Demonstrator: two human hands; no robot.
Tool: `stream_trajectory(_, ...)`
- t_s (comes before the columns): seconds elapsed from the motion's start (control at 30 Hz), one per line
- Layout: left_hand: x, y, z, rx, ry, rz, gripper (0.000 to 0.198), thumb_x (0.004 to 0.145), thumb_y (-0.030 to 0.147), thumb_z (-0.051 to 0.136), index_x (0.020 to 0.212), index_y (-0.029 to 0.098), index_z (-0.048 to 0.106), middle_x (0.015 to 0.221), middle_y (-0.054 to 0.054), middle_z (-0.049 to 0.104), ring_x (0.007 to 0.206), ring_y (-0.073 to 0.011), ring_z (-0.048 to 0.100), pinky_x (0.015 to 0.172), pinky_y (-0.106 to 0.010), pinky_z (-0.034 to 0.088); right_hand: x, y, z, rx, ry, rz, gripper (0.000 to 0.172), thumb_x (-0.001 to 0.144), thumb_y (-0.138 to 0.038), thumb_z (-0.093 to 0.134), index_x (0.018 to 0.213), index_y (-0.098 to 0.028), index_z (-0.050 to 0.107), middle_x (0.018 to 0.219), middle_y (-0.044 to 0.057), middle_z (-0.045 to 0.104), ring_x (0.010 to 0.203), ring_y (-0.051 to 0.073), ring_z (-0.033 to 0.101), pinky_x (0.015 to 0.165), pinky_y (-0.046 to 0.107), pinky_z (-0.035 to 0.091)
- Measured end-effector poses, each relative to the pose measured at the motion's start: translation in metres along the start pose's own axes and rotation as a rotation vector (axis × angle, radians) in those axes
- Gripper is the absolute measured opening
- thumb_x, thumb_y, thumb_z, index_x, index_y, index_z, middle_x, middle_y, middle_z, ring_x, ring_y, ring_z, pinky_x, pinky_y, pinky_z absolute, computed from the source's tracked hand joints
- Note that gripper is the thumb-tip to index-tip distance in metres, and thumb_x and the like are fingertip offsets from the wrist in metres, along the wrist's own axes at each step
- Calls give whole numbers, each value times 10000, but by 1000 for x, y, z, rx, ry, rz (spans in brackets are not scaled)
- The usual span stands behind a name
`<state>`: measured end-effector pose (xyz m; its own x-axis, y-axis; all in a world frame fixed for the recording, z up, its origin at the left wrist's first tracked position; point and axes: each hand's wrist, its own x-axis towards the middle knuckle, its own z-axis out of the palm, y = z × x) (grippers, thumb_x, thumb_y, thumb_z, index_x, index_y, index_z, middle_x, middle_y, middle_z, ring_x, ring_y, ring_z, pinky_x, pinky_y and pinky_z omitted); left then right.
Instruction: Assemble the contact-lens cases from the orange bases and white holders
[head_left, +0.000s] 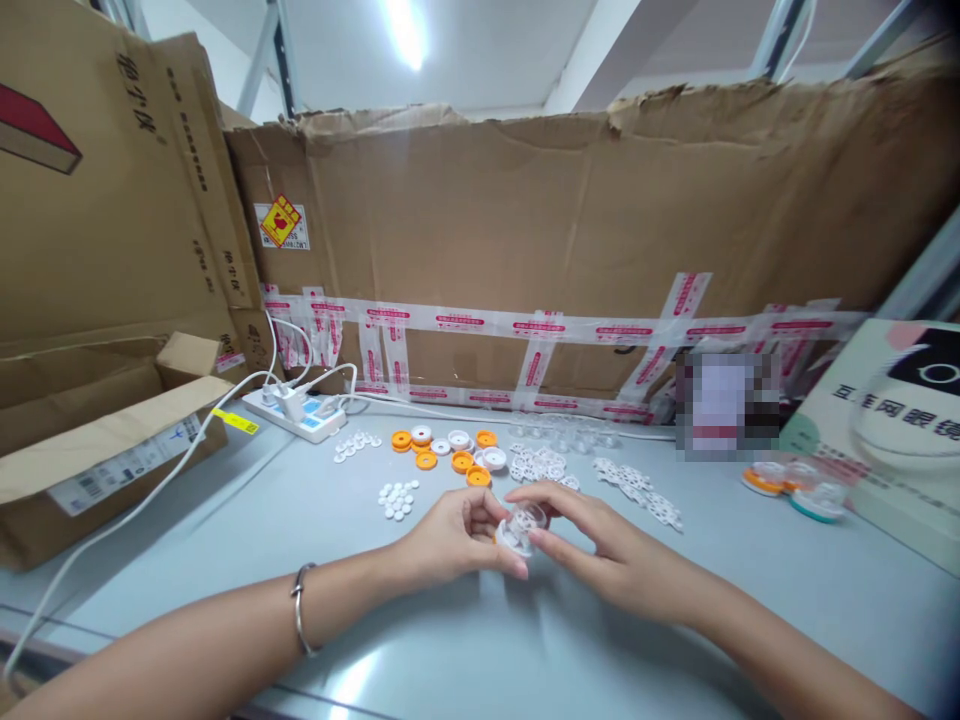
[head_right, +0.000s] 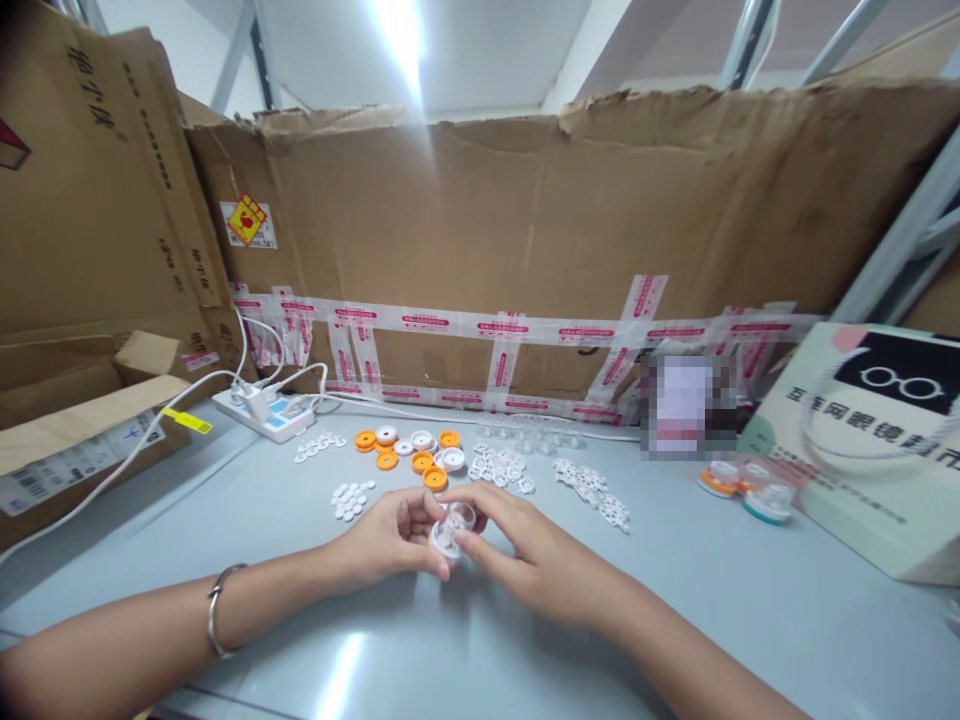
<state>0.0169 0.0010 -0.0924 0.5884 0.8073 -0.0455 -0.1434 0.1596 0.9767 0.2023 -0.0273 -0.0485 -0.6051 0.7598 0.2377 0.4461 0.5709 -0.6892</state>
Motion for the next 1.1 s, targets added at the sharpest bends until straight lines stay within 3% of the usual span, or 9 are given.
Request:
stream_trajectory(0.17,-1,4,-2,-5,-17,38,483,448,179,819,773,148,463,703,10,630,655,-107,604,673,-262,444,2,2,-1,7,82,0,284,876,-304,422,1147,-290,506,1137,41,566,1030,207,508,890,374,387)
stream_trajectory(0.3,-3,4,1,44,9,49,472,457,206,816,770,142,468,689,5,627,633,-110,599,668,-276,449,7,6,4,-19,187,133,189,794,-378,545,890,-218,574,797,17,608,732,169,544,676,300,425)
stream_trajectory(0.43,-3,1,4,148,49,70,468,453,221,814,735,143,449,652,17,597,613,-117,589,628,-272,443,10,9,13,-96,248,268,331,763,-487,529,625,-196,451,567,-34,465,535,123,411,506,251,325)
stream_trajectory(0.6,-3,3,3,198,77,113,470,486,248,796,749,157,417,636,33,574,598,-112,565,601,-261,424,9,6,14,2,215,183,237,845,-420,410,913,-210,496,760,-4,534,683,141,480,605,258,378)
stream_trajectory(0.77,-4,3,1,326,118,146,455,499,244,788,742,158,414,599,71,485,530,-68,469,524,-208,359,9,8,14,-52,219,291,305,814,-481,447,696,-201,464,566,-46,450,530,117,405,499,237,308)
stream_trajectory(0.93,-4,2,1,366,132,182,445,516,241,779,754,161,412,681,44,518,630,-103,534,590,-230,409,10,7,19,81,195,231,230,829,-433,439,884,-214,484,710,-16,535,641,139,488,586,254,378)
stream_trajectory(1.1,-5,0,1,453,155,217,441,538,233,771,801,162,424,765,16,532,656,-109,535,629,-251,436,11,12,33,303,186,290,224,808,-412,483,762,-211,397,724,-14,555,645,137,533,591,256,407)
